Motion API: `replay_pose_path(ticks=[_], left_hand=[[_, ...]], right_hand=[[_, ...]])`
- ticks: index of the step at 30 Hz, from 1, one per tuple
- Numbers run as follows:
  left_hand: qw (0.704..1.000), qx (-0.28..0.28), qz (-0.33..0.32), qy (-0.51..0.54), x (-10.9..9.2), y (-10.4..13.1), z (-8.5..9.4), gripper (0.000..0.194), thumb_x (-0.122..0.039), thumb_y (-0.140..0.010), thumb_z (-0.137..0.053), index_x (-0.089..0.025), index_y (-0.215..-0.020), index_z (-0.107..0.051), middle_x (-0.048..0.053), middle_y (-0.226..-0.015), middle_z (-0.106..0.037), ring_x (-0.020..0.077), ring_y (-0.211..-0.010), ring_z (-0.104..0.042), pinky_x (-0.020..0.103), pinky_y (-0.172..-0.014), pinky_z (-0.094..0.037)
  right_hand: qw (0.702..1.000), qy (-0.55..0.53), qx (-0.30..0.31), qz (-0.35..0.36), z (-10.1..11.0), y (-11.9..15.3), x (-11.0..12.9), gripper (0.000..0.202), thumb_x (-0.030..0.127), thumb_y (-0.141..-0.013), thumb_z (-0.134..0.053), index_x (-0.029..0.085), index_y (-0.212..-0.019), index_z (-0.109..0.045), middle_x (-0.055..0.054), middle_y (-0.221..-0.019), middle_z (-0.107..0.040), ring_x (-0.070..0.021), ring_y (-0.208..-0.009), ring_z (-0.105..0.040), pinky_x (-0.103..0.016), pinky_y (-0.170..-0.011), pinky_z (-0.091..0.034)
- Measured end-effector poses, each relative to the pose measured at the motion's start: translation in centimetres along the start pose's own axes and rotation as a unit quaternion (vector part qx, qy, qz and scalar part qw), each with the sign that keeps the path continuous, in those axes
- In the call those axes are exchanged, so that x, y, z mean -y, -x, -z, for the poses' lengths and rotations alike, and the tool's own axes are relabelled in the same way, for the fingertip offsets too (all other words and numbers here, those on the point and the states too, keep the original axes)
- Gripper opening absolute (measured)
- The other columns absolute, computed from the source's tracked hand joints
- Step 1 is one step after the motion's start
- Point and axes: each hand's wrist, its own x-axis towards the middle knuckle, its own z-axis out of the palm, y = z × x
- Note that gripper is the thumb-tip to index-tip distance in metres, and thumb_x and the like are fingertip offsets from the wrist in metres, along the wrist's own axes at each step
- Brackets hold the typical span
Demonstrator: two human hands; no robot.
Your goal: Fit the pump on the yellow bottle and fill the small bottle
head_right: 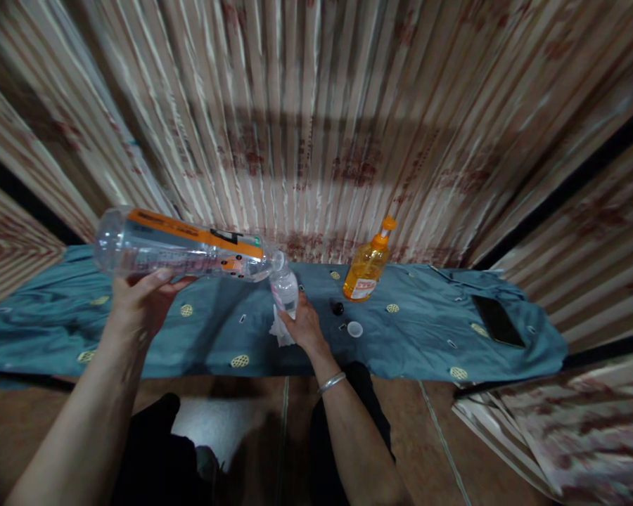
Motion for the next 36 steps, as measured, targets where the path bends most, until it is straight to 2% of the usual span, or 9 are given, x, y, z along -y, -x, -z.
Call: replay_pose_path(ticks=[8, 15, 20, 25, 31, 36], left_hand=[[1.000, -0.026, 0.005, 0.013, -0.4, 0.3, -0.7, 0.058, -0.028, -0.034, -0.106, -0.020, -0.086, -0.082, 0.003, -0.081, -0.082, 0.0212, -0.071, -0.079, 0.034, -0.064, -0.071], [1.000, -0.021, -0.007, 0.019, -0.4, 0.4, -0.7, 0.056, -0.026, -0.036, -0.106, -0.022, -0.087, -0.082, 0.000, -0.080, -0.081, 0.0196, -0.066, -0.077, 0.031, -0.058, -0.069], [0.999, -0.029, -0.006, 0.022, -0.3, 0.3, -0.5, 0.062, -0.026, -0.034, -0.105, -0.023, -0.091, -0.081, 0.000, -0.080, -0.081, 0.0209, -0.068, -0.078, 0.034, -0.061, -0.070], [1.000, -0.020, -0.011, 0.011, -0.1, 0.3, -0.3, 0.061, -0.029, -0.037, -0.106, -0.023, -0.091, -0.079, 0.001, -0.085, -0.081, 0.0211, -0.072, -0.078, 0.035, -0.063, -0.070], [1.000, -0.019, -0.018, 0.011, -0.1, 0.3, -0.2, 0.063, -0.029, -0.036, -0.107, -0.021, -0.093, -0.081, 0.001, -0.079, -0.080, 0.0216, -0.068, -0.077, 0.035, -0.062, -0.070], [0.999, 0.015, -0.049, 0.002, 0.1, 0.2, 0.0, 0.059, -0.030, -0.045, -0.108, -0.022, -0.096, -0.081, 0.000, -0.081, -0.081, 0.0192, -0.070, -0.078, 0.031, -0.064, -0.070]], right_hand=[[1.000, 0.006, 0.001, 0.005, 0.1, 0.0, -0.1, 0.057, 0.033, -0.099, -0.077, 0.016, -0.150, -0.060, -0.017, -0.140, -0.079, -0.0333, -0.131, -0.076, -0.041, -0.109, -0.058], [1.000, 0.009, 0.009, -0.013, 0.3, 0.1, 0.3, 0.055, 0.033, -0.099, -0.076, 0.016, -0.148, -0.060, -0.018, -0.140, -0.079, -0.0342, -0.130, -0.077, -0.040, -0.108, -0.058], [1.000, 0.009, 0.005, -0.009, 0.4, 0.2, 0.5, 0.057, 0.032, -0.099, -0.076, 0.016, -0.150, -0.058, -0.018, -0.144, -0.078, -0.0340, -0.133, -0.075, -0.041, -0.110, -0.058], [1.000, 0.014, 0.009, -0.013, 0.4, 0.2, 0.7, 0.061, 0.030, -0.099, -0.075, 0.013, -0.154, -0.056, -0.020, -0.149, -0.074, -0.0343, -0.137, -0.073, -0.042, -0.115, -0.056], [1.000, 0.011, 0.013, -0.019, 0.7, 0.4, 1.1, 0.062, 0.028, -0.100, -0.075, 0.011, -0.157, -0.055, -0.021, -0.150, -0.074, -0.0337, -0.139, -0.073, -0.041, -0.116, -0.055], [1.000, 0.017, 0.010, -0.023, 0.7, 0.4, 1.1, 0.065, 0.031, -0.100, -0.076, 0.012, -0.158, -0.054, -0.021, -0.149, -0.075, -0.0359, -0.138, -0.073, -0.044, -0.116, -0.056]])
